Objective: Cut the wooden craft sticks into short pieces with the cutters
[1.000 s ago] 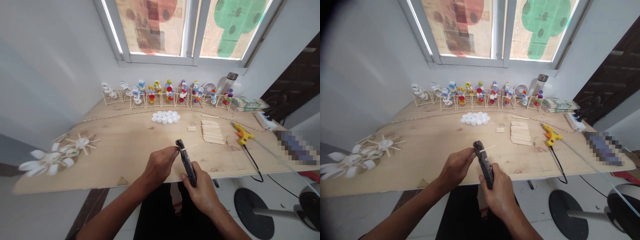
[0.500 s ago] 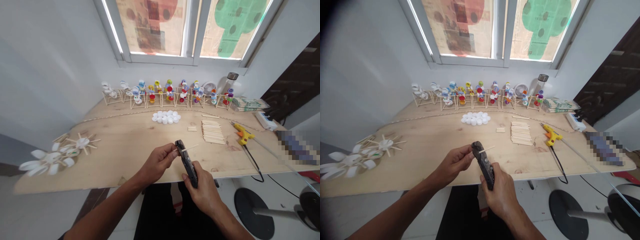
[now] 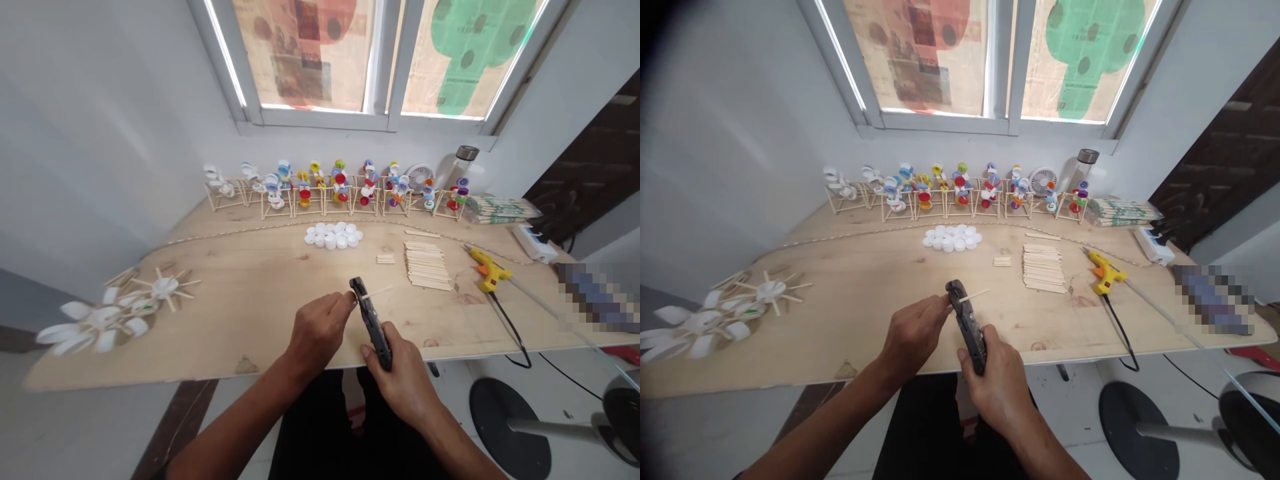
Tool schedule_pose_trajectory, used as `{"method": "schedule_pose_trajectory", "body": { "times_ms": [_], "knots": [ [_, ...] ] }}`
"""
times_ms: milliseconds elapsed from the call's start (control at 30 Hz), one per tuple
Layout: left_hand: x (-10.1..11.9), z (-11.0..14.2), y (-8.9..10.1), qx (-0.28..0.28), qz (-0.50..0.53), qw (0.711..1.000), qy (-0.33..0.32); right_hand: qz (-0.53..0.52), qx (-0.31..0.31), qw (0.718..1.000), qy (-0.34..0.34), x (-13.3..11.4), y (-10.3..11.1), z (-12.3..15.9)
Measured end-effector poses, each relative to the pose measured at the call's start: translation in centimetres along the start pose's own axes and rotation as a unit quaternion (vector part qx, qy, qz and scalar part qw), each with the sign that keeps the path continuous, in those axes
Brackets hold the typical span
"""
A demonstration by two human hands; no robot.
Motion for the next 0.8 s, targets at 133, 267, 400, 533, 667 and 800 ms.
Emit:
{"method": "schedule_pose_trajectory", "body": {
  "times_ms": [133, 267, 400, 533, 667, 800],
  "knots": [
    [-0.25, -0.28, 0.49, -0.03, 0.104, 0.994, 0.004, -0.007, -0.01, 1.0, -0.013, 0.03, 0.15, 0.11],
    [-0.56, -0.74, 0.83, -0.097, 0.21, 0.972, 0.05, -0.007, -0.015, 1.0, -0.011, -0.09, 0.22, 0.2],
    [-0.81, -0.91, 0.7, -0.131, 0.256, 0.954, 0.08, -0.001, -0.017, 1.0, -0.004, -0.05, 0.17, 0.26],
    [-0.98, -0.75, 0.28, -0.119, 0.246, 0.957, 0.098, 0.004, -0.015, 1.0, -0.009, 0.19, -0.06, 0.08],
    [-0.89, -0.3, -0.07, -0.068, 0.197, 0.974, 0.092, 0.0, -0.017, 1.0, -0.018, 0.34, -0.17, -0.42],
    [-0.82, -0.18, 0.03, -0.04, 0.142, 0.986, 0.077, -0.01, -0.022, 1.0, -0.012, 0.18, 0.06, -0.67]
  ]
}}
Point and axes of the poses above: each hand's wrist, its own z-axis away from the middle knuckle, its own y-axis out of the back of the hand, x = y × z, the point moved 6 cm from there along -z, towards the middle knuckle, and after that the axes turned 14 degrees about -x, right-handed, at the moved point
